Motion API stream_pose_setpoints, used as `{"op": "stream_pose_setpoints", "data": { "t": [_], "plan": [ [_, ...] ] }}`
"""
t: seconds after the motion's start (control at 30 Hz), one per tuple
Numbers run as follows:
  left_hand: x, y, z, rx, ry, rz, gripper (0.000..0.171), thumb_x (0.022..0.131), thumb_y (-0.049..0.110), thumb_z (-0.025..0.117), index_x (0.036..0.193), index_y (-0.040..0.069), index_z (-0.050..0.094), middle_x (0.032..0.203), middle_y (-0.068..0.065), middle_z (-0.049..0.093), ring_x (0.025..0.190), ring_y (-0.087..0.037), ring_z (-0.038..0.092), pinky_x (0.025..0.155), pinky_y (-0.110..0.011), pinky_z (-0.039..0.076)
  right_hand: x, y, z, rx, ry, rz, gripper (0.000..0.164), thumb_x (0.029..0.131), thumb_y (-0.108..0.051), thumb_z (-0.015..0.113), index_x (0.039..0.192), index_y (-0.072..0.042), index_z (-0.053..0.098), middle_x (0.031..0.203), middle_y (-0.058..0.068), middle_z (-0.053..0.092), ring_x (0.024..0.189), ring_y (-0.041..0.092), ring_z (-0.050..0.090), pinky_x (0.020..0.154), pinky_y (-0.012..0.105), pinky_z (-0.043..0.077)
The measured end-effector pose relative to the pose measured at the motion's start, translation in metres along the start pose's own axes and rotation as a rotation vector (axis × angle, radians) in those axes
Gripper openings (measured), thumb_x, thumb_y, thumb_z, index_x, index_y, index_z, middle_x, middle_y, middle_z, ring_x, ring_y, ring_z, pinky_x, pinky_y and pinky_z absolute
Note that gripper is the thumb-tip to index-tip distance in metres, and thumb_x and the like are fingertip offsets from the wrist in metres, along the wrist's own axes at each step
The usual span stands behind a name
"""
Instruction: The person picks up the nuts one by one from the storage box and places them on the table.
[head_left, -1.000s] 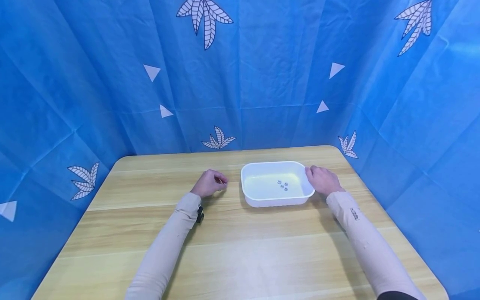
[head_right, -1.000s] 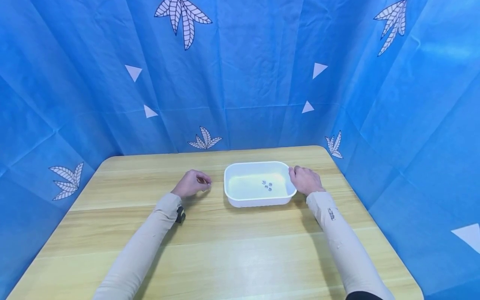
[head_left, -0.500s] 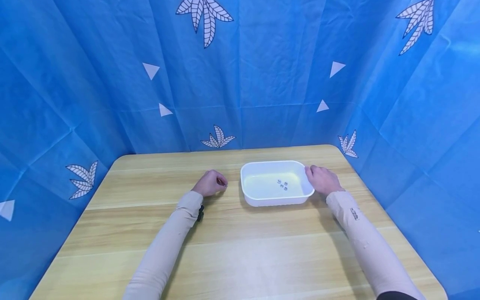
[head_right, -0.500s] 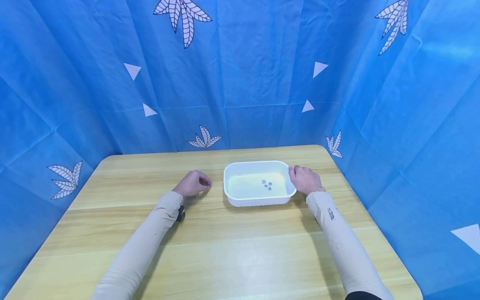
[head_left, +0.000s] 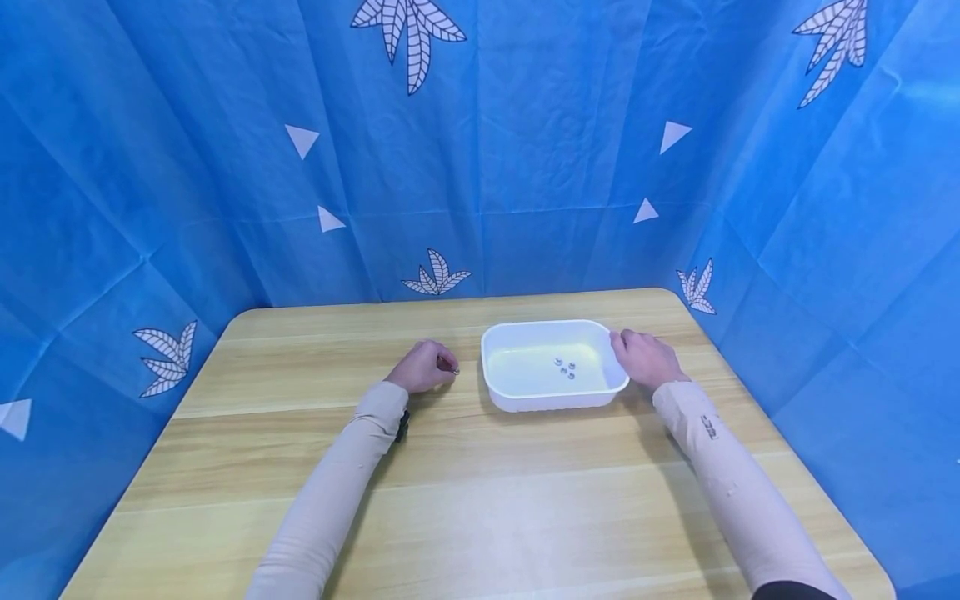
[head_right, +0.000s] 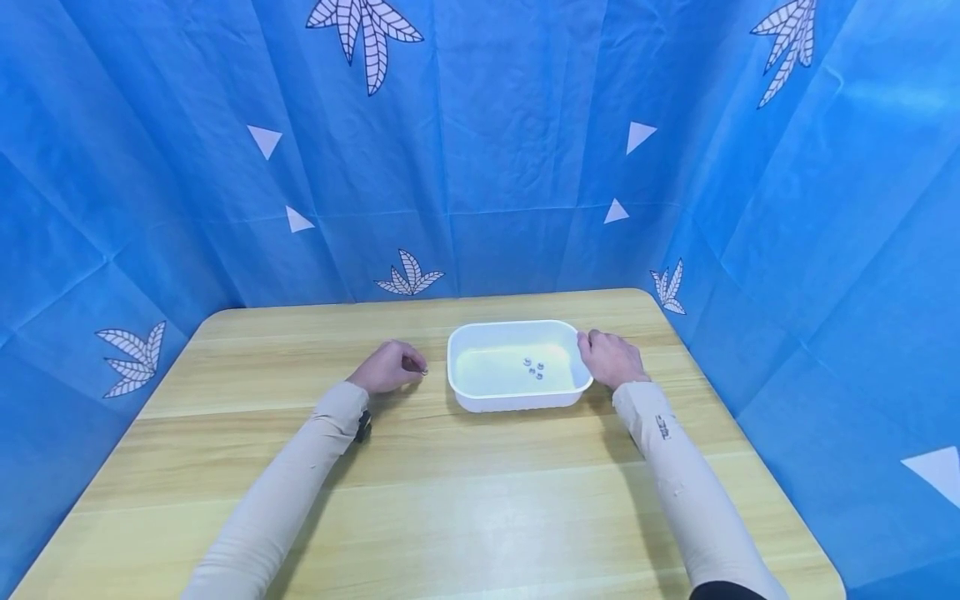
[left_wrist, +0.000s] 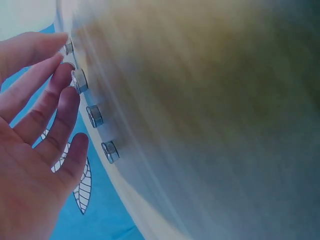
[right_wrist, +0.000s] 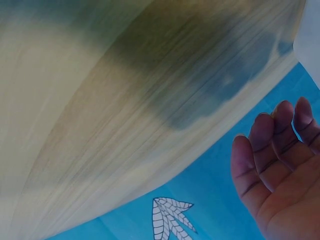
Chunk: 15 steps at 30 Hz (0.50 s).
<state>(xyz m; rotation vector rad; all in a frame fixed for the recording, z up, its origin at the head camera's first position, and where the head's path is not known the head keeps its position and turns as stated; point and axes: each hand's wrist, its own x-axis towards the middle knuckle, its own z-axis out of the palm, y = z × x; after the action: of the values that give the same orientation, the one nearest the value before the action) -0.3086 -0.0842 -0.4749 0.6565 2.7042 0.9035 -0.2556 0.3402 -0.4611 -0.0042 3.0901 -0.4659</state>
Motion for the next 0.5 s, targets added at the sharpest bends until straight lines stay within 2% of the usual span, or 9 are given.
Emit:
{"op": "stream_pose_setpoints", "data": {
  "t": [0.23,0.5],
  "plan": [
    [0.0022,0.0027,0.0021,0.072,-0.001,0.023,0.014,0.089,0.008,0.077,0.103,0.006,0.080,0.103,-0.009,0.078,0.091,-0.017,0.069,0.088,-0.034,0.060,-0.0012,-0.0014,0.0005,-0.001,-0.003,0.003,0.072,0.110,-0.048,0.015,0.138,0.006,0.055,0.135,0.033,0.062,0.124,0.053,0.059,0.102,0.067,0.049],
    [0.0018,-0.0006,0.0038,0.076,0.016,0.032,0.011,0.088,0.006,0.078,0.099,0.007,0.080,0.100,-0.008,0.078,0.089,-0.017,0.068,0.086,-0.035,0.059,-0.0016,-0.0016,-0.0007,0.002,-0.009,0.005,0.071,0.110,-0.047,0.015,0.140,0.005,0.053,0.138,0.033,0.060,0.126,0.053,0.057,0.104,0.068,0.048]
  ]
}}
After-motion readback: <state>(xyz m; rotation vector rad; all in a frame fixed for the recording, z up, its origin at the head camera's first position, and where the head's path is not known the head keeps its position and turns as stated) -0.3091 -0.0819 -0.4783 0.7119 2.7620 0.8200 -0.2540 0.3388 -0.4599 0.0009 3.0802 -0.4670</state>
